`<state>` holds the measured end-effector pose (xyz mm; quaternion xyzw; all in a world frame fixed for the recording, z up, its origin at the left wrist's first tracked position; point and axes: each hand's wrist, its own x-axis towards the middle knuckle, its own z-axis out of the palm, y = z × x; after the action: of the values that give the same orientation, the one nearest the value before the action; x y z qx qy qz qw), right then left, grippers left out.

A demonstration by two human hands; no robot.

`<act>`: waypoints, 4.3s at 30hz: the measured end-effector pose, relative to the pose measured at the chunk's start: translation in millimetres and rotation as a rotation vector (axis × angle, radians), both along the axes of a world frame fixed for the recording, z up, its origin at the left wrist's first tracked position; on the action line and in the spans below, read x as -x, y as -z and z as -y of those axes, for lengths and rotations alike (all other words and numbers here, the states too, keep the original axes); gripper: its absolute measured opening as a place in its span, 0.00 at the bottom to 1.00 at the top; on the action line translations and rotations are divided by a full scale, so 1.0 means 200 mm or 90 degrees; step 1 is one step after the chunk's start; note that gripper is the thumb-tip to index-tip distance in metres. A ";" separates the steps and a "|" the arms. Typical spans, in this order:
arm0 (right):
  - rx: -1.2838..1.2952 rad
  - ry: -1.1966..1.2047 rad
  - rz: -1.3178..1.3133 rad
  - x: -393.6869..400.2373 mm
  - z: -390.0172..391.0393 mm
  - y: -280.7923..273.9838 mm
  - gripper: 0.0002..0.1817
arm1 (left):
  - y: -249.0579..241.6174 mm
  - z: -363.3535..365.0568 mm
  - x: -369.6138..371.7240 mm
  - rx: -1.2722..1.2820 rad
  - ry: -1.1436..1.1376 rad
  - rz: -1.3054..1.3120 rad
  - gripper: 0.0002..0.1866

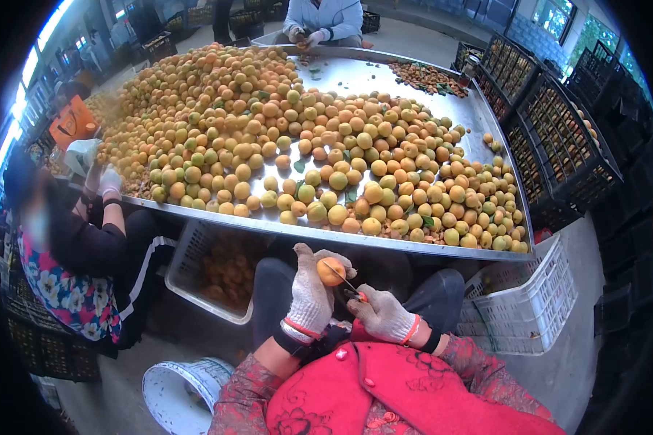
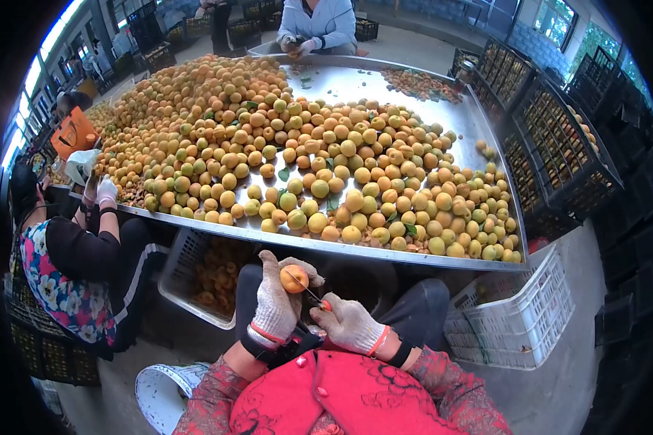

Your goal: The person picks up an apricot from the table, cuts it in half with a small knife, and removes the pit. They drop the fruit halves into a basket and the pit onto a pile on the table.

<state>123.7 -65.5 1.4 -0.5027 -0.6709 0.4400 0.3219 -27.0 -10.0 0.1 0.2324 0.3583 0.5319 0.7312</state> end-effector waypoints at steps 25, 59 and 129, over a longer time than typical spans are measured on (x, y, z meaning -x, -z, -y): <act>-0.090 0.111 -0.044 0.04 -0.07 0.01 0.12 | -0.06 0.01 0.00 0.010 0.208 0.250 0.33; 0.048 0.127 -0.096 0.00 -0.09 0.00 0.13 | 0.01 -0.05 -0.09 -0.210 0.077 -0.020 0.26; 0.016 0.119 0.018 -0.07 -0.08 0.16 0.13 | 0.08 -0.06 -0.02 -0.005 0.188 0.094 0.16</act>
<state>137.4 -48.6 -29.7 -0.5737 -0.6197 0.4091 0.3456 -22.1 1.6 -15.3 0.2458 0.2635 0.4358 0.8248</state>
